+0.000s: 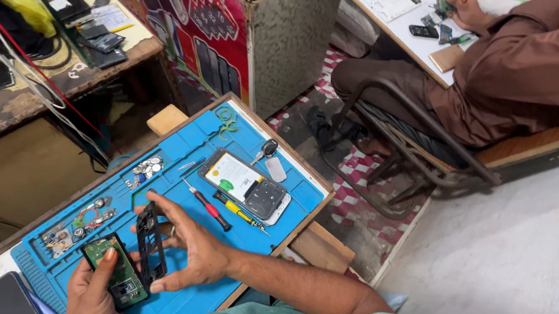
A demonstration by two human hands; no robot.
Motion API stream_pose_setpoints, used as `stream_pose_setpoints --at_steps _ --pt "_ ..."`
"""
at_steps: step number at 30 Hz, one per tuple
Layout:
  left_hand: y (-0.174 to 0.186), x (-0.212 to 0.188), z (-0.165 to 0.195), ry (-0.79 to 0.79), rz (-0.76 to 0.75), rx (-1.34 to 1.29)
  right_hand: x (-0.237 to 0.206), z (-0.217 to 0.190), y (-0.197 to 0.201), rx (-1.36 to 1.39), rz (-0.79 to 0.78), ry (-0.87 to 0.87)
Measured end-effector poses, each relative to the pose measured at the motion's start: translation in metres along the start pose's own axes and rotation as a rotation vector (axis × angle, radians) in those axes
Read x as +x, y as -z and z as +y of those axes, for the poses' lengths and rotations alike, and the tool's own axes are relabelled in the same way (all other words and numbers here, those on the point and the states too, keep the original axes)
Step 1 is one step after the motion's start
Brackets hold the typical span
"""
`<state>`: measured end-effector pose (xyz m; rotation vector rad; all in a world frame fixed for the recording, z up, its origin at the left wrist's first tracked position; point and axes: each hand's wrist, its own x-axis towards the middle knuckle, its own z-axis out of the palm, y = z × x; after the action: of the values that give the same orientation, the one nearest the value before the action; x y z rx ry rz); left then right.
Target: The person disassembles a mobile phone, removes the motherboard, and uses a screwdriver to adjust a small component on the phone's frame. They then reassemble the phone by placing the motherboard back and securing the back cover with screws.
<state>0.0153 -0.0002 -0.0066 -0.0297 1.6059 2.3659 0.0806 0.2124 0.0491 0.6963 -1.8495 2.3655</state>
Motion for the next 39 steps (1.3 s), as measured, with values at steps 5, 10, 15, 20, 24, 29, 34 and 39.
stream_pose_setpoints --at_steps 5,10,15,20,24,29,34,39 --pt "0.003 0.003 -0.004 -0.003 0.018 0.044 -0.001 -0.003 0.001 0.027 -0.008 -0.047" --pt "-0.001 0.001 0.001 0.004 0.000 0.032 -0.003 0.001 0.001 -0.023 0.002 -0.025" --pt "-0.006 -0.008 0.008 0.066 0.039 -0.017 -0.003 0.011 0.000 -0.107 0.022 -0.008" --pt "0.001 -0.012 0.026 -0.002 -0.085 -0.034 0.015 0.013 -0.017 -0.063 -0.012 0.027" --pt "0.006 -0.014 0.037 -0.001 -0.127 -0.097 0.027 0.012 -0.033 -0.056 0.009 -0.004" --pt "0.006 -0.015 0.039 -0.018 -0.145 -0.097 0.028 0.011 -0.036 -0.091 0.015 -0.007" --pt "0.007 -0.013 0.032 -0.057 -0.109 -0.078 0.024 0.010 -0.036 -0.101 0.020 -0.021" --pt "0.010 -0.011 0.023 -0.147 -0.115 -0.051 0.021 0.014 -0.031 -0.118 0.025 -0.029"
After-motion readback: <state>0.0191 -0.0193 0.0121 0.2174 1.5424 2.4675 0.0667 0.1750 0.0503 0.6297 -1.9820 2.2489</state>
